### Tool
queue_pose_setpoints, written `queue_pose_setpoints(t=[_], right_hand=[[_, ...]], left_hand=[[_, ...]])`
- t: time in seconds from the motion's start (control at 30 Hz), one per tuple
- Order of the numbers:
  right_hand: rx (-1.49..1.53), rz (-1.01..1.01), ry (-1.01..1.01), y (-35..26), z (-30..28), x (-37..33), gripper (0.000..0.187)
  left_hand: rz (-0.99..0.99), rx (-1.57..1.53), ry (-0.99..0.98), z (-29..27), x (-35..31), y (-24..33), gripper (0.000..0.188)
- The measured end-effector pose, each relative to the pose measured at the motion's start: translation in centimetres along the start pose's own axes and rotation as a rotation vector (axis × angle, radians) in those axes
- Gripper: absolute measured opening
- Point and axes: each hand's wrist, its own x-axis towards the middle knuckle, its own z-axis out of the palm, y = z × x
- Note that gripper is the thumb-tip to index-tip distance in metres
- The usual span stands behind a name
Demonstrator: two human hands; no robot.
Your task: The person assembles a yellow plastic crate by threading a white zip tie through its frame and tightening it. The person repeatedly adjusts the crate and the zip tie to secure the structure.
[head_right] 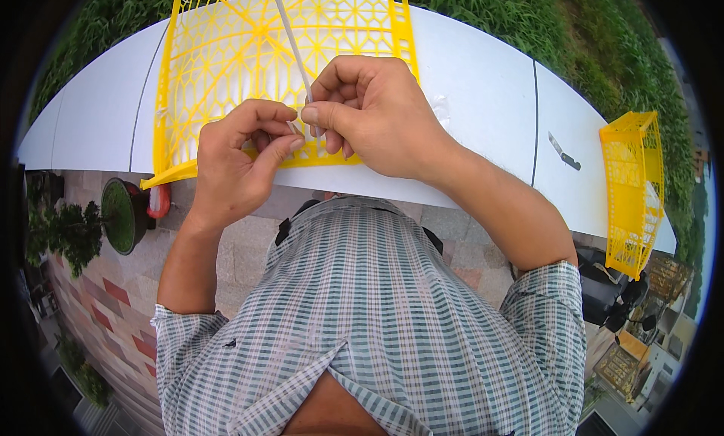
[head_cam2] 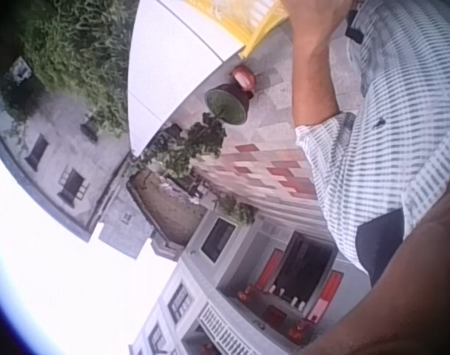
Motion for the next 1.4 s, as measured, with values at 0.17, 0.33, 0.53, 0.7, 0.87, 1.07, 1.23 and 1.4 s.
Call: queue_pose_setpoints(t=[0.17,0.33,0.53,0.7,0.87,1.07,1.23,1.4], right_hand=[[-0.072,-0.006,-0.017,-0.3,-0.2,-0.6,0.009],[-0.046,0.023,-0.036,-0.7,-0.3,-1.0,0.01],[-0.112,-0.019,-0.084,-0.2,-0.8,-1.1,0.012],[-0.057,-0.04,-0.103,-0.2,-0.8,-1.1,0.012],[-0.007,-0.067,-0.053,0.6,-1.0,-0.8,0.009],[-0.042,-0.059,-0.009,0.4,-1.0,-0.7,0.01],[-0.047,-0.06,0.005,0.1,-0.8,-0.7,0.011],[-0.044,-0.091,0.006,0.5,-1.0,-0.5,0.011]], left_hand=[[-0.092,0.013,-0.015,0.0,-0.1,0.6,0.01],[-0.039,-0.112,0.012,0.1,-0.2,-0.3,0.008],[-0.015,-0.111,0.013,0.0,-0.1,0.1,0.008],[-0.036,-0.063,0.044,0.8,0.1,-0.4,0.006],[-0.114,-0.023,0.096,1.7,0.4,0.3,0.007],[-0.079,0.014,0.058,1.6,0.2,-0.3,0.008],[0.051,0.166,0.057,1.5,0.3,-0.4,0.007],[0.159,0.28,0.004,1.0,0.6,-0.1,0.007]])
